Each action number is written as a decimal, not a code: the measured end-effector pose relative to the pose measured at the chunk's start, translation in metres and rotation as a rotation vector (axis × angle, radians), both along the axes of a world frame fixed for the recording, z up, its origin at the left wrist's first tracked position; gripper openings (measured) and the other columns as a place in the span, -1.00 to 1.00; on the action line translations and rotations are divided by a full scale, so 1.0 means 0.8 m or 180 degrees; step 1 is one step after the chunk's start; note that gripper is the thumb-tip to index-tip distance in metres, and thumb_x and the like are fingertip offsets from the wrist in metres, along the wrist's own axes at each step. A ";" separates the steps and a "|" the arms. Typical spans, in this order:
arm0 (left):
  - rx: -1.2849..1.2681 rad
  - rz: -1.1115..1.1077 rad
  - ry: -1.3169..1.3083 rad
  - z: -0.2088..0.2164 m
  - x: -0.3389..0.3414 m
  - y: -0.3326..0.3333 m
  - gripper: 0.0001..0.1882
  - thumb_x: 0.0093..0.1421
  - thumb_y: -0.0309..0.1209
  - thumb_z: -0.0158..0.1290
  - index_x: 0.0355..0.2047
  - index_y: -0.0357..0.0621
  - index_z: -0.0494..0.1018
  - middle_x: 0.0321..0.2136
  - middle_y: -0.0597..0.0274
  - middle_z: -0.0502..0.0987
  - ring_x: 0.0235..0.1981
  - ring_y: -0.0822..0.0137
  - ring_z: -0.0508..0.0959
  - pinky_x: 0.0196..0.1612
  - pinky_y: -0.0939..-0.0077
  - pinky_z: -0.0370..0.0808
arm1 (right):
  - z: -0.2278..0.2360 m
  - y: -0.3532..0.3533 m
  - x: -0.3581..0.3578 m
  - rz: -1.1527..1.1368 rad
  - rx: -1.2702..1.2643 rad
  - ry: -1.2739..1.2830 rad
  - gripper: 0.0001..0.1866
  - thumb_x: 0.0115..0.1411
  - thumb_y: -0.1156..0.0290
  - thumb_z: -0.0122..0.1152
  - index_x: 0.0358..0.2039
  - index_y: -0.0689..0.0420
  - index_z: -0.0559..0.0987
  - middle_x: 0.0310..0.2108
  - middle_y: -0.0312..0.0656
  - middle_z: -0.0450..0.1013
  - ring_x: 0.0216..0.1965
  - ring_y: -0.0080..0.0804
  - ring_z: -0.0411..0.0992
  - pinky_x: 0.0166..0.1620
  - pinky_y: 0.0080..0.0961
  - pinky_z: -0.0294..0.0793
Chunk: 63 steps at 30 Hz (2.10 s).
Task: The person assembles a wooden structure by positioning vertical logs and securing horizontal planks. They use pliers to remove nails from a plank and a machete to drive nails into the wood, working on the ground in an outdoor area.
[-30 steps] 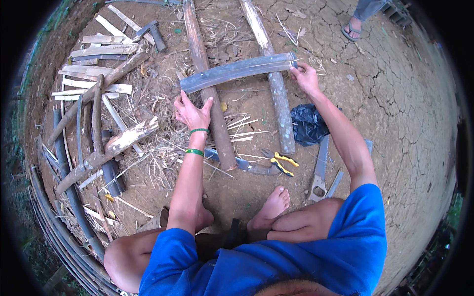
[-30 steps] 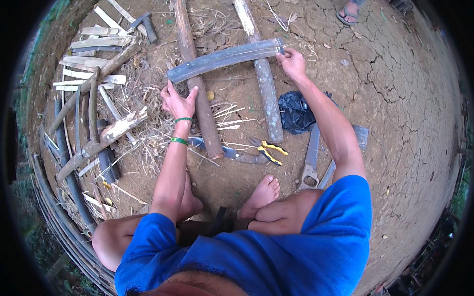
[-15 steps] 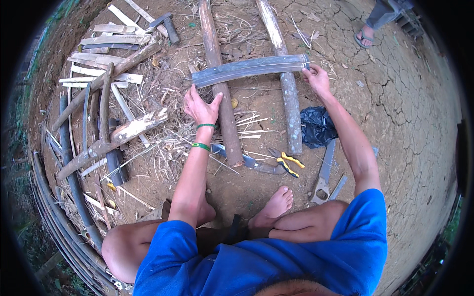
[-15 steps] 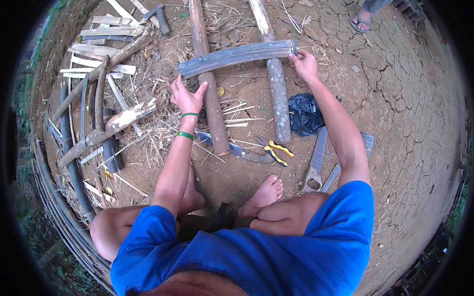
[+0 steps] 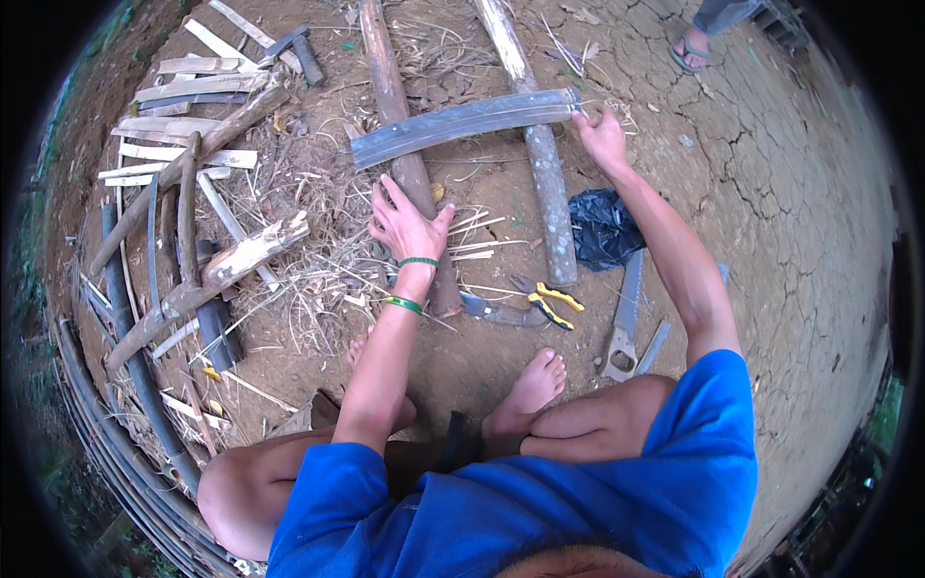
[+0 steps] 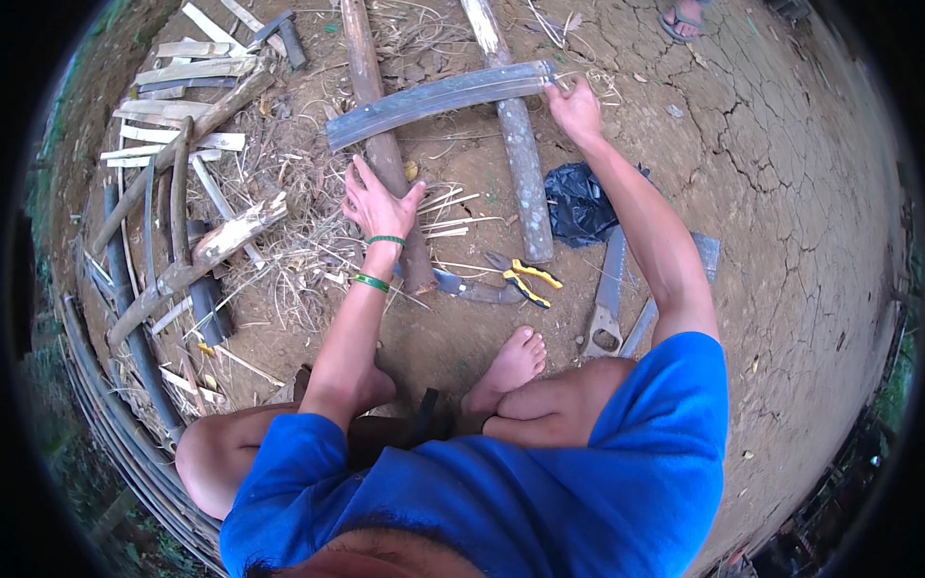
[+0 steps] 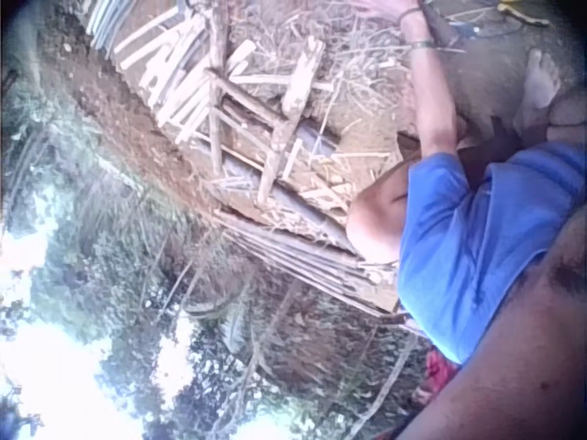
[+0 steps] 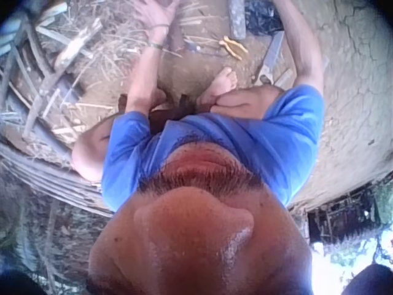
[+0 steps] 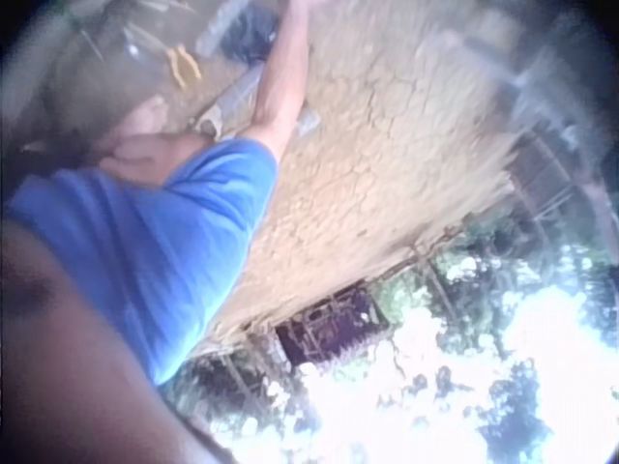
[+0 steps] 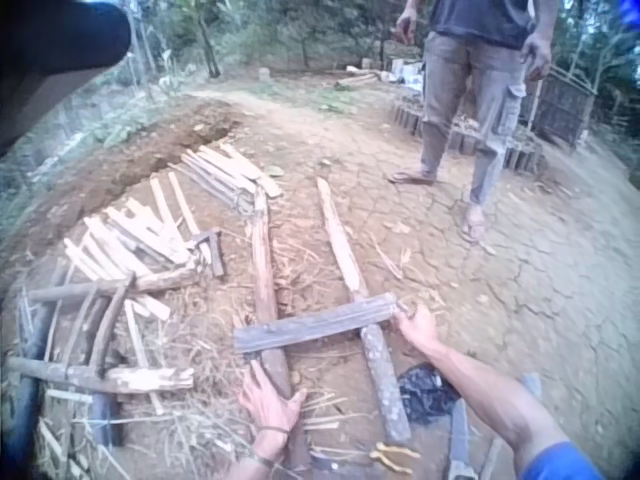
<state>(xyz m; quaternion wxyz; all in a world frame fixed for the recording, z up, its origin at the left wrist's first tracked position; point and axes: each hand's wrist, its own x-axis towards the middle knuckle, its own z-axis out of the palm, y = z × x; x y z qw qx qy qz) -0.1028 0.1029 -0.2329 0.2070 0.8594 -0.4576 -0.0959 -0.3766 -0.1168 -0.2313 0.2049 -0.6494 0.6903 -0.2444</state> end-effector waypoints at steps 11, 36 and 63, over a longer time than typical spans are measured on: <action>0.0155 -0.0231 0.0533 -0.012 -0.021 0.036 0.27 -0.15 -0.49 0.35 0.46 -0.21 -0.25 0.33 -0.17 0.08 0.36 -0.09 0.15 0.32 -0.30 -0.01 | 0.037 0.165 0.021 0.1647 0.1229 0.1381 0.27 0.00 -0.02 0.42 0.37 0.47 -0.19 0.02 0.43 0.36 0.01 0.23 0.48 0.03 -0.15 0.56; -0.0040 -0.0316 0.0688 -0.021 -0.011 0.036 0.30 -0.22 -0.52 0.33 0.46 -0.20 -0.25 0.33 -0.16 0.08 0.35 -0.08 0.19 0.34 -0.25 -0.02 | 0.009 0.166 0.012 0.1742 0.0968 0.0818 0.32 -0.05 0.22 0.49 0.38 0.47 -0.31 0.06 0.45 0.32 0.05 0.30 0.42 0.12 -0.13 0.48; -0.1337 -0.3431 0.0960 0.009 -0.182 0.021 -0.47 0.17 -0.30 0.18 0.15 -0.11 0.42 0.15 0.10 0.43 0.28 -0.03 0.31 0.35 -0.03 0.11 | 0.055 0.150 -0.112 0.2132 -0.0381 0.0127 -0.79 0.11 0.47 0.14 -0.29 0.23 0.67 -0.26 0.06 0.61 -0.12 0.10 0.56 -0.02 -0.18 0.55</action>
